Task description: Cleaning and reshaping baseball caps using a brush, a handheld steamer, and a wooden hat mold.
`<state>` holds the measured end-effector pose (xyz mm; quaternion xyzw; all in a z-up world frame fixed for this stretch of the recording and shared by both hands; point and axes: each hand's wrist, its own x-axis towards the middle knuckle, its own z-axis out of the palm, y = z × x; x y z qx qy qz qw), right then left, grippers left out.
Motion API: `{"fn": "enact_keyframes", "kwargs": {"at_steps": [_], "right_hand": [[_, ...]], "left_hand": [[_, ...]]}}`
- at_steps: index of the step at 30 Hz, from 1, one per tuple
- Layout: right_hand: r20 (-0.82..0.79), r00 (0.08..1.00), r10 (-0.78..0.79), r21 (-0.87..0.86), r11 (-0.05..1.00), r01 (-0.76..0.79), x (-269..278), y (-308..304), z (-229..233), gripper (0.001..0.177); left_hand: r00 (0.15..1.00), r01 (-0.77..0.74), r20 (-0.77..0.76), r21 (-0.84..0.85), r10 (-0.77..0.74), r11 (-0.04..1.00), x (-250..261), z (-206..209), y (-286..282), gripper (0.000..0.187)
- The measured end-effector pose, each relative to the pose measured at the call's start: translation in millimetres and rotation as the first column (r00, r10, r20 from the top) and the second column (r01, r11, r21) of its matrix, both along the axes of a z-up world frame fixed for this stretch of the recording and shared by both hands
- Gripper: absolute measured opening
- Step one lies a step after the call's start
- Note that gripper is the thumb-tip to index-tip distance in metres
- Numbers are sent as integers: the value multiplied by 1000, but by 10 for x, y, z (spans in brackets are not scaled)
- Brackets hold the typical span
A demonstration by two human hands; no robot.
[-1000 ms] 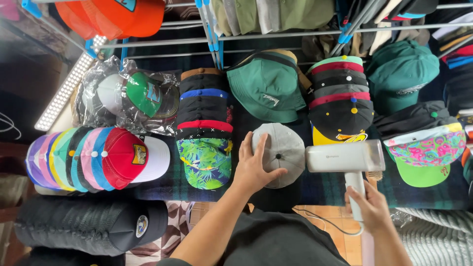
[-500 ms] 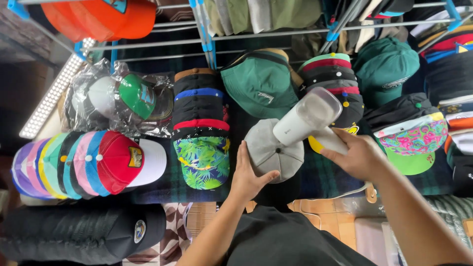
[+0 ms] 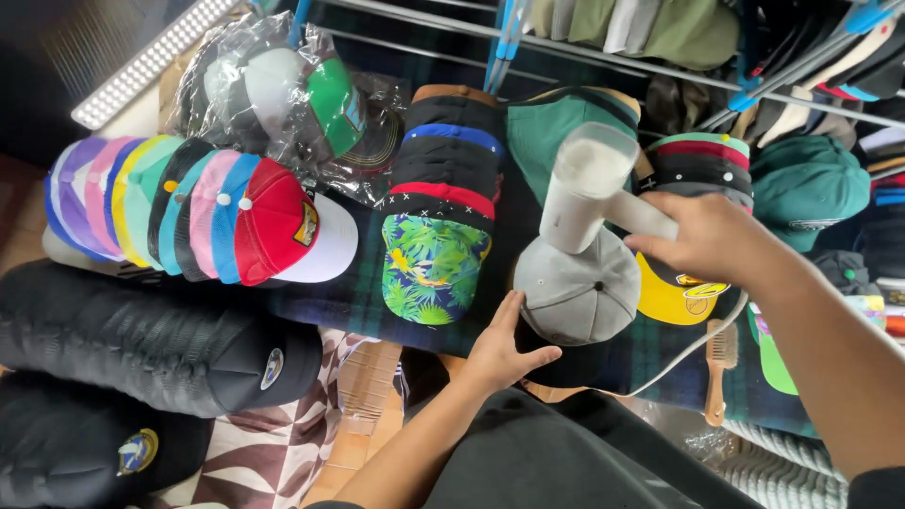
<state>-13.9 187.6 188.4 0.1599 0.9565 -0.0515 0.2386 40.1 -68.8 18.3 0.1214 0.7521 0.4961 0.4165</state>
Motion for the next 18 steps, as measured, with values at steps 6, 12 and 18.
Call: {"fn": "enact_keyframes", "kwargs": {"at_steps": [6,12,18], "right_hand": [[233,971,51,120,989,-81,-514,-346,24,66],[147,976,160,-74,986,-150,-961,-243,-460,45],[45,973,228,53,972,-231,-882,-248,-619,59]], "left_hand": [[998,58,35,1,-58,998,-62,-114,-47,105],[997,76,-4,32,-76,997,-118,-67,-121,99],[998,68,0,61,-69,996,-130,-187,-105,92]]}}
